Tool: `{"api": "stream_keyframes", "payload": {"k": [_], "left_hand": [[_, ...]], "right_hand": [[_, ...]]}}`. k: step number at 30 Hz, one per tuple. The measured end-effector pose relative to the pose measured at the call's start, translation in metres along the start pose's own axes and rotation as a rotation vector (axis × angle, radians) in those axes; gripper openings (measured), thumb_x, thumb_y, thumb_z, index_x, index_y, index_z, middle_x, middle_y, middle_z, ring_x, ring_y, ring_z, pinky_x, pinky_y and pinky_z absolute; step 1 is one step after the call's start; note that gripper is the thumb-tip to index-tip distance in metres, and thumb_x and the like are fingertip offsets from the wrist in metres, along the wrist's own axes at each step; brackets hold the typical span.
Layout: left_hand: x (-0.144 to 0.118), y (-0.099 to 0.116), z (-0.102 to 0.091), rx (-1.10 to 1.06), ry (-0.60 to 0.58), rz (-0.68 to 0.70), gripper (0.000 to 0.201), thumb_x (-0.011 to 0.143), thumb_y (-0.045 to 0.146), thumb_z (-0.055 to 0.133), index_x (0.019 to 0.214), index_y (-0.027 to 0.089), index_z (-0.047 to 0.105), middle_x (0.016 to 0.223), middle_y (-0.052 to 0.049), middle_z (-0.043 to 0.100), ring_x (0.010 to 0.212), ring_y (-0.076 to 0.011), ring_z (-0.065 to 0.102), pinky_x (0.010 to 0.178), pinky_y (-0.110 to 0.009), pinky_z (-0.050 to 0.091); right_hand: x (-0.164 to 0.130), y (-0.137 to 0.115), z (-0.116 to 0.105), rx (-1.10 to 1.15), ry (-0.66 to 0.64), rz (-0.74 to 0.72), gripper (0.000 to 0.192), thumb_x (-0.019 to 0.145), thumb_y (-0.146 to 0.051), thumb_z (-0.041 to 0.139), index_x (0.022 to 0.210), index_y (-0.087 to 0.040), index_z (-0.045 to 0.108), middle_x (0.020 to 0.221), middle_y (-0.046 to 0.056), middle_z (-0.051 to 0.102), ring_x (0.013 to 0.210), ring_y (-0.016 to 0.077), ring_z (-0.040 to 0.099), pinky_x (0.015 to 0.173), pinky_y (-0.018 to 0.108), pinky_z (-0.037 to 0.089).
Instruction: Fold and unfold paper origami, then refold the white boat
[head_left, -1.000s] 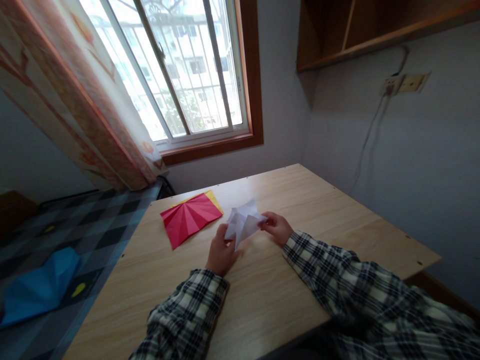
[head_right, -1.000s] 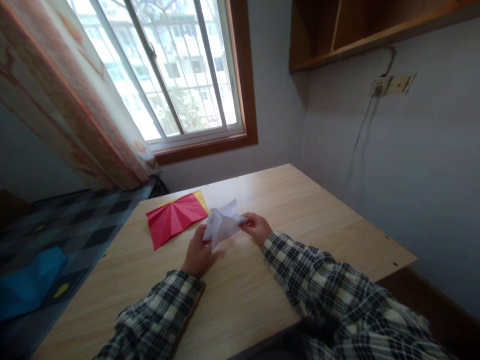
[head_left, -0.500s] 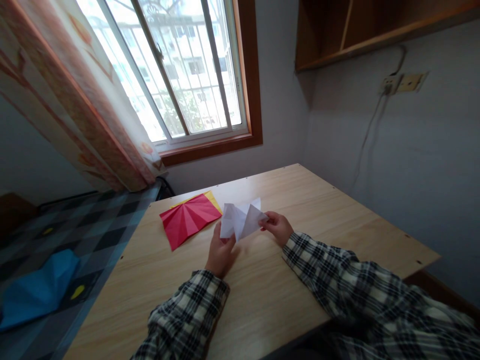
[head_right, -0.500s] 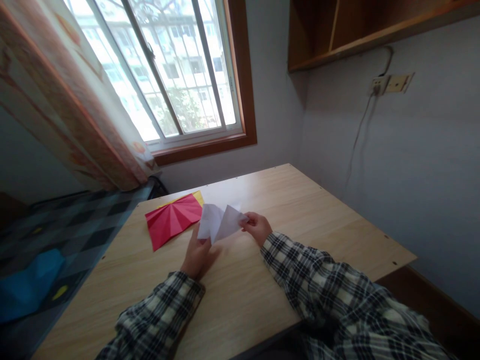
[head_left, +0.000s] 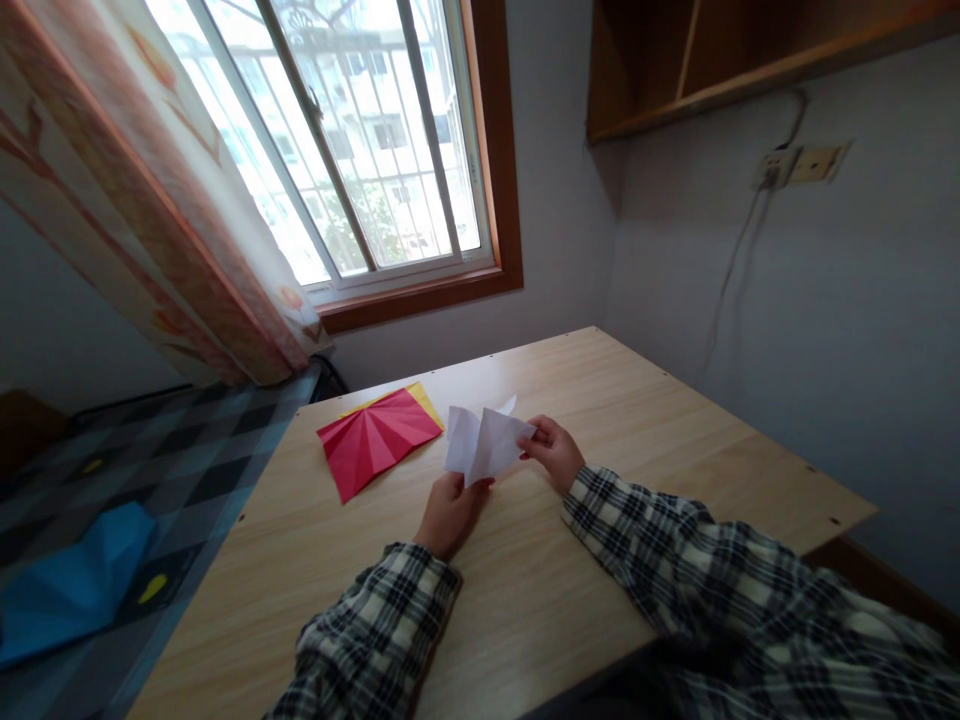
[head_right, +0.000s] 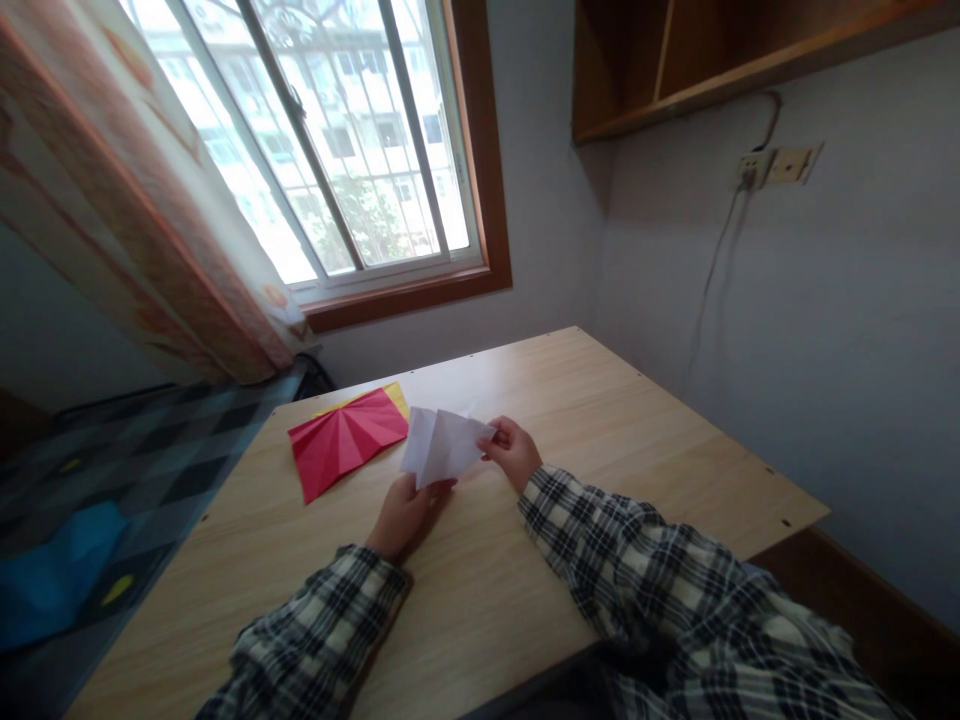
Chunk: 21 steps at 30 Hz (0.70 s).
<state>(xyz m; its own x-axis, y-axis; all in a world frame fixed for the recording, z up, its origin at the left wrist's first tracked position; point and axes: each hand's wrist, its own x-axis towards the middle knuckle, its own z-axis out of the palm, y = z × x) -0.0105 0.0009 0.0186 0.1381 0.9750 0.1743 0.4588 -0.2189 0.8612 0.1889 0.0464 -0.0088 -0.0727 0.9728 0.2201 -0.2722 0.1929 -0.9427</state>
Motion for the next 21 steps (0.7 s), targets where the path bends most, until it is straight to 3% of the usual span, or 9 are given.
{"api": "stream_keyframes", "payload": {"k": [6, 10, 16, 21], "left_hand": [[0.001, -0.003, 0.009, -0.359, 0.043, -0.111, 0.039, 0.077, 0.049, 0.061, 0.08, 0.011, 0.072, 0.084, -0.015, 0.076, 0.078, -0.0263, 0.072, 0.078, -0.041, 0.057], [0.0, -0.001, 0.012, -0.429, 0.062, -0.125, 0.039, 0.075, 0.045, 0.065, 0.088, 0.009, 0.071, 0.087, -0.016, 0.076, 0.083, -0.0279, 0.073, 0.082, -0.044, 0.057], [0.001, -0.002, 0.01, -0.289, 0.097, -0.046, 0.03, 0.074, 0.037, 0.063, 0.087, 0.013, 0.073, 0.089, -0.012, 0.076, 0.082, -0.0278, 0.072, 0.078, -0.042, 0.057], [-0.004, 0.0, 0.009, -0.045, 0.102, -0.007, 0.016, 0.074, 0.03, 0.062, 0.072, 0.018, 0.072, 0.074, -0.006, 0.074, 0.075, -0.0256, 0.069, 0.07, -0.035, 0.054]], "right_hand": [[0.002, 0.009, 0.003, -0.093, 0.01, -0.018, 0.041, 0.069, -0.047, 0.075, 0.095, -0.019, 0.062, 0.086, 0.003, 0.069, 0.077, 0.0173, 0.064, 0.068, 0.032, 0.056], [-0.001, 0.011, 0.004, -0.199, -0.006, -0.005, 0.04, 0.072, -0.048, 0.071, 0.098, -0.018, 0.065, 0.089, 0.006, 0.072, 0.076, 0.0189, 0.066, 0.068, 0.034, 0.056], [-0.003, 0.013, 0.004, -0.224, -0.058, -0.031, 0.038, 0.072, -0.044, 0.074, 0.099, -0.018, 0.069, 0.094, 0.008, 0.074, 0.084, 0.0222, 0.069, 0.078, 0.038, 0.057], [-0.003, 0.01, 0.003, -0.182, -0.063, -0.038, 0.036, 0.07, -0.044, 0.076, 0.096, -0.019, 0.07, 0.093, 0.007, 0.074, 0.085, 0.0236, 0.07, 0.08, 0.04, 0.056]]}}
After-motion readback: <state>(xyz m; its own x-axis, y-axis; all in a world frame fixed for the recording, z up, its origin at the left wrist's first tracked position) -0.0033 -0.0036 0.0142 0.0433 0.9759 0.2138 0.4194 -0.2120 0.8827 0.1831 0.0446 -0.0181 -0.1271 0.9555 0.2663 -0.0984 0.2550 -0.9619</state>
